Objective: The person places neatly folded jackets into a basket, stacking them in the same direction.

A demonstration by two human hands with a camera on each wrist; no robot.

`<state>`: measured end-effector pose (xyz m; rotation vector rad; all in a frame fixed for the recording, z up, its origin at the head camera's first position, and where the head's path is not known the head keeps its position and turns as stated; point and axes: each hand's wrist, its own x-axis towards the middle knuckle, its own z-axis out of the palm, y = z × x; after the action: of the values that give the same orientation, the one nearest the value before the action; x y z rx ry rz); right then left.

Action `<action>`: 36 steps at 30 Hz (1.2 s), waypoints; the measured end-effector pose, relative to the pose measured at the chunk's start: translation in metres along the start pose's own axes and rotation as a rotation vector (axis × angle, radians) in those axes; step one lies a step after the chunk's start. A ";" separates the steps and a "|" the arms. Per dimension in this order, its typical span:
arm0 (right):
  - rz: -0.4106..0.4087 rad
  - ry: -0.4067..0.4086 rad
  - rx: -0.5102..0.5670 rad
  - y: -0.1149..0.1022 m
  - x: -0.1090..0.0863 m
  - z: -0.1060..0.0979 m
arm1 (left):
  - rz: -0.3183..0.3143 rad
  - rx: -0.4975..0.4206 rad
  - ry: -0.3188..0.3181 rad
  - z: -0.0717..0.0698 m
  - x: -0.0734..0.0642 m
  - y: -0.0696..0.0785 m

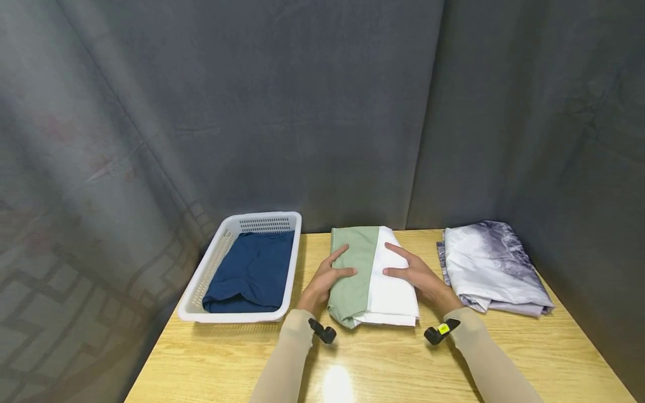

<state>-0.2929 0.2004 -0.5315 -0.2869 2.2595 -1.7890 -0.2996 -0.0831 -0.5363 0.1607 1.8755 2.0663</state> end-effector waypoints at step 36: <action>-0.102 -0.002 -0.004 -0.047 -0.011 -0.013 | 0.059 -0.007 0.008 0.010 -0.006 0.045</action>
<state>-0.2867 0.2045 -0.4824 -0.4107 2.2860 -1.8323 -0.2984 -0.0788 -0.4902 0.2096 1.8895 2.1149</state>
